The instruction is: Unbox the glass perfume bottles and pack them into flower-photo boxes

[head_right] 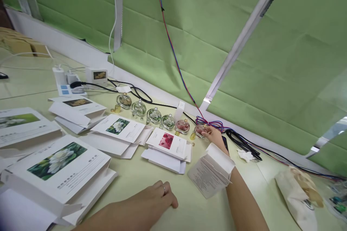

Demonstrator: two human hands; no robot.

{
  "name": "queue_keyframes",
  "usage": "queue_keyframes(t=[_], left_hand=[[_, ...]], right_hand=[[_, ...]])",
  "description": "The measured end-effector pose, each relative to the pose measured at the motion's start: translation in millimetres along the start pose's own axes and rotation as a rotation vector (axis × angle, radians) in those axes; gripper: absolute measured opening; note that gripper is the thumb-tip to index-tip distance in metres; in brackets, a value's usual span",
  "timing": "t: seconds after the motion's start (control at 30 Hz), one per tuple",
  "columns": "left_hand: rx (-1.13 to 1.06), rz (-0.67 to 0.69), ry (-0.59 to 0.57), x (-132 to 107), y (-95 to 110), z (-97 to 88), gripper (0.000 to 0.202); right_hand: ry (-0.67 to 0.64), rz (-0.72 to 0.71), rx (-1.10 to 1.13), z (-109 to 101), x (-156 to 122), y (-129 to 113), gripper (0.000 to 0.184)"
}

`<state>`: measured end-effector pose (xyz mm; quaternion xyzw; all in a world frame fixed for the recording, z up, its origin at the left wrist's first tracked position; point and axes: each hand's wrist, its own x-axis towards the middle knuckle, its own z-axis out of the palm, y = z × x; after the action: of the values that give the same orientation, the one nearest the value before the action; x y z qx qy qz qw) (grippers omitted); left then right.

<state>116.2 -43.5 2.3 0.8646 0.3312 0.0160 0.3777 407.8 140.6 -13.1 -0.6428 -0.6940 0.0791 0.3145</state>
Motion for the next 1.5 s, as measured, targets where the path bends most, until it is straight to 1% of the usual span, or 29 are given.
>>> queue_keyframes(t=[0.1, 0.2, 0.3, 0.37, 0.47, 0.57, 0.63, 0.67, 0.7, 0.73, 0.77, 0.8, 0.87, 0.93, 1.0, 1.03, 1.1, 1.13, 1.2, 1.27, 1.3, 1.37, 1.4, 1.43, 1.5], left_hand=[[0.020, 0.039, -0.035, 8, -10, 3.9, 0.058], [-0.013, 0.021, -0.006, 8, -13, 7.1, 0.058], [-0.071, -0.048, 0.018, 1, -9, 6.9, 0.064], [-0.092, -0.081, 0.017, -2, -7, 5.6, 0.065], [-0.101, -0.068, 0.032, -2, -10, 4.8, 0.065], [-0.075, -0.017, 0.060, 1, -15, 6.5, 0.064], [-0.049, 0.015, 0.076, 3, -16, 8.4, 0.062], [-0.038, 0.032, 0.088, 4, -16, 9.2, 0.059], [-0.037, 0.042, 0.117, 4, -14, 9.7, 0.055], [-0.051, 0.040, 0.165, 5, -12, 9.9, 0.050], [-0.076, 0.031, 0.240, 6, -9, 9.4, 0.046], [-0.102, 0.022, 0.340, 7, -6, 8.4, 0.043], [-0.116, 0.049, 0.582, 8, -1, 4.3, 0.044], [-0.039, 0.162, 0.794, 8, 0, -1.2, 0.046], [0.060, 0.262, 0.926, 6, -2, -6.5, 0.041], [0.090, 0.278, 0.965, 4, -3, -8.9, 0.034], [0.107, 0.259, 1.027, 0, -6, -13.7, 0.018], [0.088, 0.237, 1.061, -3, -7, -16.4, 0.015], [-0.015, 0.191, 1.155, -8, -7, -22.5, 0.020], [-0.178, 0.140, 1.274, -12, -5, -28.6, 0.024], [-0.256, 0.115, 1.318, -13, -5, -31.1, 0.026], [-0.364, 0.091, 1.342, -13, -4, -34.0, 0.028], [-0.394, 0.086, 1.329, -13, -4, -34.3, 0.028], [-0.411, 0.081, 1.309, -12, -4, -34.2, 0.029], [-0.422, 0.064, 1.296, -11, -4, -33.4, 0.030]], right_hand=[[-0.056, 0.010, 0.077, 12, 8, 3, 0.036], [-0.108, 0.006, 0.159, 16, 8, 2, 0.040], [-0.144, 0.009, 0.244, 11, -1, -2, 0.042], [-0.131, 0.033, 0.295, 0, -12, -6, 0.046], [-0.048, 0.114, 0.353, -24, -39, -8, 0.061], [0.025, 0.171, 0.425, -48, -82, -6, 0.080], [0.018, 0.163, 0.516, -56, -116, -6, 0.090], [-0.015, 0.150, 0.599, -56, -132, -8, 0.090], [-0.062, 0.142, 0.667, -55, -147, -10, 0.087], [-0.099, 0.139, 0.714, -52, -160, -14, 0.082], [-0.121, 0.146, 0.726, -49, -171, -20, 0.079], [-0.126, 0.157, 0.697, -45, -179, -28, 0.076], [-0.132, 0.162, 0.559, -41, -188, -50, 0.068], [-0.169, 0.077, 0.391, -43, -191, -79, 0.054], [-0.227, -0.077, 0.247, -49, -191, -110, 0.044], [-0.249, -0.137, 0.191, -53, -191, -123, 0.042], [-0.252, -0.199, 0.145, -58, -190, -140, 0.041], [-0.239, -0.209, 0.154, -59, -190, -143, 0.042], [-0.218, -0.214, 0.214, -60, -189, -137, 0.044], [-0.246, -0.185, 0.295, -61, -190, -120, 0.047], [-0.270, -0.149, 0.321, -61, -191, -109, 0.047], [-0.268, -0.052, 0.321, -60, -192, -92, 0.048], [-0.234, -0.006, 0.295, -59, -193, -86, 0.049], [-0.171, 0.023, 0.258, -58, -194, -84, 0.050], [0.005, 0.009, 0.224, -52, -194, -91, 0.050]])
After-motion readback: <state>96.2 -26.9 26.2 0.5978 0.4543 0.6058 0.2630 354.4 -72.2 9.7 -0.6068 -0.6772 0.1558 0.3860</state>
